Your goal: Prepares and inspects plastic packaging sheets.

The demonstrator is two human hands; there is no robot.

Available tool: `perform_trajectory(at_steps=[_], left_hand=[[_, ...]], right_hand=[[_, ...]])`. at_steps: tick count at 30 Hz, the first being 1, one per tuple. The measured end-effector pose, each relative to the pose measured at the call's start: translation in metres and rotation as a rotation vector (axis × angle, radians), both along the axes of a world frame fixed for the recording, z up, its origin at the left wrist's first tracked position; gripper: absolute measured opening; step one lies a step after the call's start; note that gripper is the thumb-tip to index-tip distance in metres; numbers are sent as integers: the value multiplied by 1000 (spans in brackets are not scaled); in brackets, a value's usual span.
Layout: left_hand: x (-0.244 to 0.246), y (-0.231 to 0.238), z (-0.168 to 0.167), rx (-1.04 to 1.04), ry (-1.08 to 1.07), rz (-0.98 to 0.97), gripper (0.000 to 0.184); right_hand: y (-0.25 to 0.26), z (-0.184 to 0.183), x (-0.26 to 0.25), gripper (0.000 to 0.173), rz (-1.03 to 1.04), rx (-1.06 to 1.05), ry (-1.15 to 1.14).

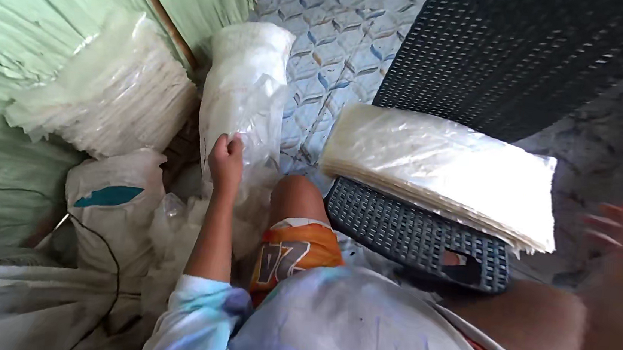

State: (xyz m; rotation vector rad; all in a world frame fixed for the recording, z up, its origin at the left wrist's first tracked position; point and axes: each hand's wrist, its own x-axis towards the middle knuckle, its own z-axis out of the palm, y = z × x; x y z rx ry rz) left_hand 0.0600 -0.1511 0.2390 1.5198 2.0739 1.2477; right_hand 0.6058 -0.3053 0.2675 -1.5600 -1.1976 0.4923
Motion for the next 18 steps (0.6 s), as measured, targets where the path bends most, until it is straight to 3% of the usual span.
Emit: perform_trajectory(at_steps=[2, 5, 8, 9, 12, 14, 15, 17, 18], left_hand=[[38, -15, 52, 161, 2, -167, 25], [84, -44, 102, 146, -216, -488, 9], [112, -64, 119, 173, -440, -785, 15], [118, -67, 121, 201, -443, -817, 20], [124, -64, 123, 253, -181, -809, 41], [130, -60, 124, 209, 39, -808, 50], [137, -60, 122, 178, 80, -815, 52], [157, -59, 121, 124, 103, -831, 50], [167, -59, 122, 69, 124, -843, 47]], right_hand=[[23, 43, -104, 51, 188, 42, -258], [53, 55, -197, 86, 414, 283, -455], [92, 67, -205, 119, 562, 340, -197], [101, 72, -196, 110, 598, 323, -102], [112, 80, -169, 20, 607, 354, 78], [101, 89, -152, 11, 566, 338, 38], [92, 95, -144, 14, 524, 331, -66], [75, 109, -133, 35, 499, 288, -338], [67, 113, -131, 33, 467, 288, -419]])
